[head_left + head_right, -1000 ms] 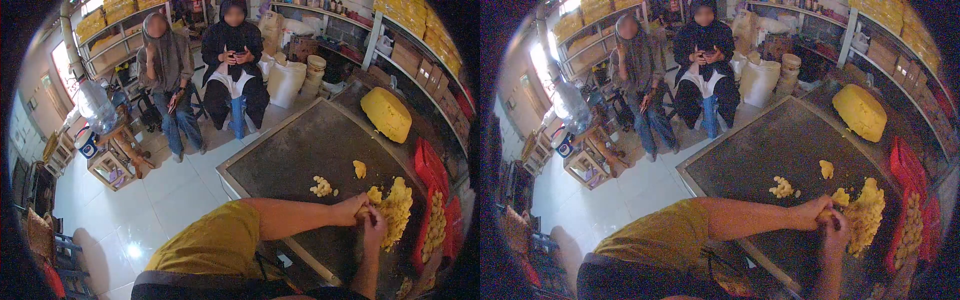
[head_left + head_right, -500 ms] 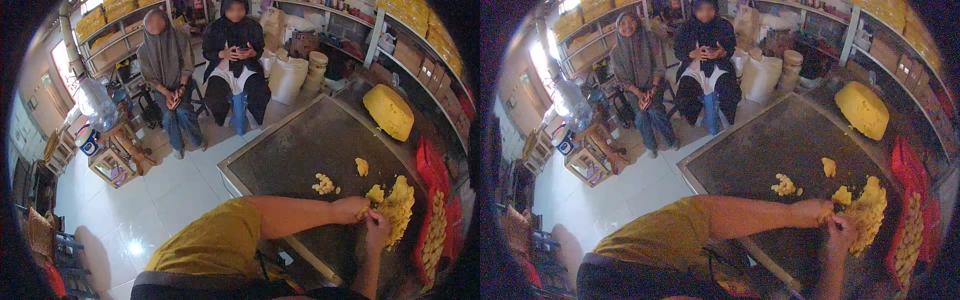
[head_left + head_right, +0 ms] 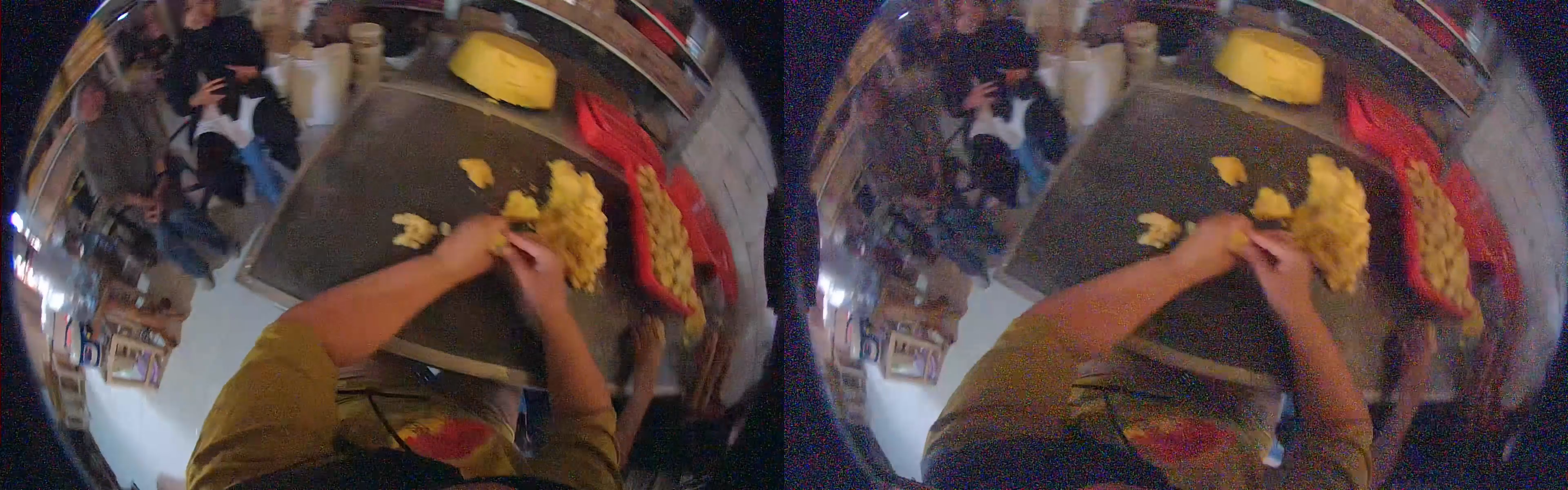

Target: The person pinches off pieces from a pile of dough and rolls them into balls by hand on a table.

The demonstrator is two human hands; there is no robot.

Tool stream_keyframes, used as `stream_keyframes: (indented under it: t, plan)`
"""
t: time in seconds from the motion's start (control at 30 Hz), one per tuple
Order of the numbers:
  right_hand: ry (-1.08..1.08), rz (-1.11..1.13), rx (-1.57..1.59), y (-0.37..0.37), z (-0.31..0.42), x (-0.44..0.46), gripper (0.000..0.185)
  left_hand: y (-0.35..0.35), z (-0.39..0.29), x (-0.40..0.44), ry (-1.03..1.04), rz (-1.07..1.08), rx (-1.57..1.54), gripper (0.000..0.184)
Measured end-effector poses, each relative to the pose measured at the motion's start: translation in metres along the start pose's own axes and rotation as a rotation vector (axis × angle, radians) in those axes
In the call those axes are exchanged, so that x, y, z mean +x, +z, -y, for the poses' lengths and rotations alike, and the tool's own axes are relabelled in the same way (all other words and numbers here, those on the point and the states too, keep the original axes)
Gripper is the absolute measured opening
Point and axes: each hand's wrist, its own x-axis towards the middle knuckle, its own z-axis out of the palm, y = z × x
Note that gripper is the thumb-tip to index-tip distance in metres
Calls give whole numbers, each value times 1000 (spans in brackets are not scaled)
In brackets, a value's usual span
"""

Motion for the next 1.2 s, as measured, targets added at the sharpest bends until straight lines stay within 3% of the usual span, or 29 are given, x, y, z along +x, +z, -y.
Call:
stream_keyframes:
  t: [0.07, 0.17, 0.27, 0.3, 0.4, 0.47, 0.5, 0.57, 0.7, 0.77, 0.9, 0.97, 1.0, 1.07, 1.13, 1.2]
  plan:
    - [-203, 10, -102, -3, 13, 0, 20, -10, -3, 2, -38, 137, 51, 25]
    - [-273, -50, -210, -1, 2, -6, 23, -15, -16, 3, -29, 164, -83, 26]
    - [-159, -7, -134, -2, 7, -3, 23, -20, -20, 4, 67, 92, -61, 31]
    - [-153, -14, -137, -2, 6, 0, 23, -18, -21, 4, 125, -70, -108, 29]
    - [-59, -56, 75, -2, 9, -1, 23, -19, -13, 7, 5, -3, -28, 27]
    - [-255, 15, -108, -4, 18, -2, 18, -20, -9, 2, 33, 85, -13, 27]
    - [-253, 19, -107, -2, 18, -3, 18, -19, -8, 1, 59, 173, 1, 26]
    - [-299, 23, -163, 4, 17, -7, 17, -17, -6, -1, 84, 154, -57, 25]
    - [-179, -5, -95, 0, 11, -1, 16, -21, -22, 6, 94, -4, -76, 20]
    - [62, 1, 142, -1, 8, -1, 16, -19, -17, 4, 94, 24, -40, 19]
    - [72, -63, 159, 2, 8, -1, 16, -13, -11, 1, 124, 96, -111, 20]
    - [-165, -97, -163, -2, 9, 0, 18, -8, -10, 1, 81, 91, -133, 19]
    - [-166, -97, -163, -3, 12, 0, 18, -7, -9, 2, 40, 84, -156, 18]
    - [-368, -91, -347, -1, 19, -2, 21, -9, -5, 1, 51, 90, -231, 18]
    - [-351, -52, -328, 3, 19, -4, 22, -12, -3, 0, 58, 95, -307, 17]
    - [-336, -23, -311, 5, 13, -3, 23, -14, -2, 2, -69, 162, -340, 19]
